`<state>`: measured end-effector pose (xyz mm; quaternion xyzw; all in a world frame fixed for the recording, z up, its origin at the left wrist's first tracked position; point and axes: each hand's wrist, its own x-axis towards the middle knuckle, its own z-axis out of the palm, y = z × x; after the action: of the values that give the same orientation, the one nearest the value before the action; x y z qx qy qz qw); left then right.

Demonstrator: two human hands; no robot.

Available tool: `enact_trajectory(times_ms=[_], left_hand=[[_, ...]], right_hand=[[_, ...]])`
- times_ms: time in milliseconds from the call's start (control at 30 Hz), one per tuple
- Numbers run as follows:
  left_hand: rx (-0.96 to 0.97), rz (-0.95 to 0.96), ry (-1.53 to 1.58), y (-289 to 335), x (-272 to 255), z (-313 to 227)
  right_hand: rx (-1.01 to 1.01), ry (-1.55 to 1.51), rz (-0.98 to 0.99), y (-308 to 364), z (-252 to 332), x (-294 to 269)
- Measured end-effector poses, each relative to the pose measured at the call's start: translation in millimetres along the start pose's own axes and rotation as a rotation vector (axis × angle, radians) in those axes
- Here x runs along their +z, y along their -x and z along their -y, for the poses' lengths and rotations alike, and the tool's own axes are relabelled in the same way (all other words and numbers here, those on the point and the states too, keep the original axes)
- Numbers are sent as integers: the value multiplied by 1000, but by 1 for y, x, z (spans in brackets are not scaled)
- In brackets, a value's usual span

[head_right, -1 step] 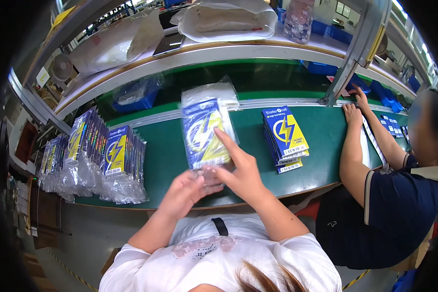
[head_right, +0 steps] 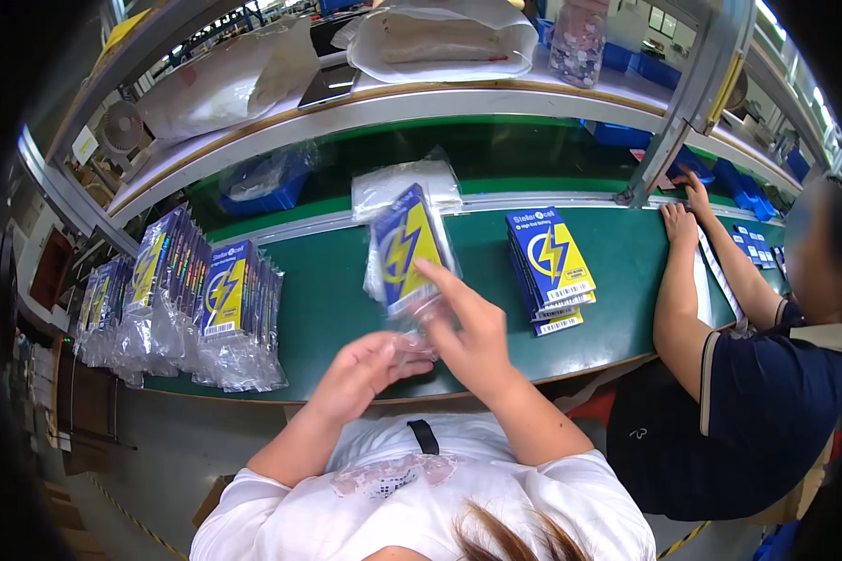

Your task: The person repeatedly picks up small blue and yellow boxes, places them into clear plastic bags, and stacks the packaged items on a green workbench. A coworker is visible across the table performing similar packaging tasks.

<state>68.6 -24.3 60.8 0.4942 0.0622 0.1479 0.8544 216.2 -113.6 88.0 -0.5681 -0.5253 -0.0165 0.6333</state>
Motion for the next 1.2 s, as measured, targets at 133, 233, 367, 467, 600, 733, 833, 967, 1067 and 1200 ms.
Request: enact_trajectory(times_ms=[133, 233, 367, 467, 600, 733, 833, 967, 1067, 1200], left_hand=[[-86, 28, -13, 2, -3, -4], [-120, 63, 239, 6, 2, -14], [-154, -253, 233, 16, 20, -38], [148, -322, 24, 24, 1, -54], [727, -681, -680, 36, -27, -97], [600, -819, -1523, 51, -55, -122], [318, -753, -1795, 58, -77, -115], [380, -809, -1937, 54, -65, -116], [566, -674, -1798, 38, -33, -106], [513, -226, -1774, 2, -19, -70]], right_hand=[[-4, -166, -62, 9, 15, -7], [-18, -284, 288, 5, 24, -4], [-213, -324, 645, 10, 32, 21], [-262, -356, 645, 2, 46, 20], [30, -293, 749, 3, 35, 11], [166, -218, 772, 13, 16, 4], [189, -174, 737, 15, 8, -4], [192, -72, 550, 0, 4, -28], [363, -92, 204, -14, 0, -59], [172, 489, -168, -38, -27, -85]])
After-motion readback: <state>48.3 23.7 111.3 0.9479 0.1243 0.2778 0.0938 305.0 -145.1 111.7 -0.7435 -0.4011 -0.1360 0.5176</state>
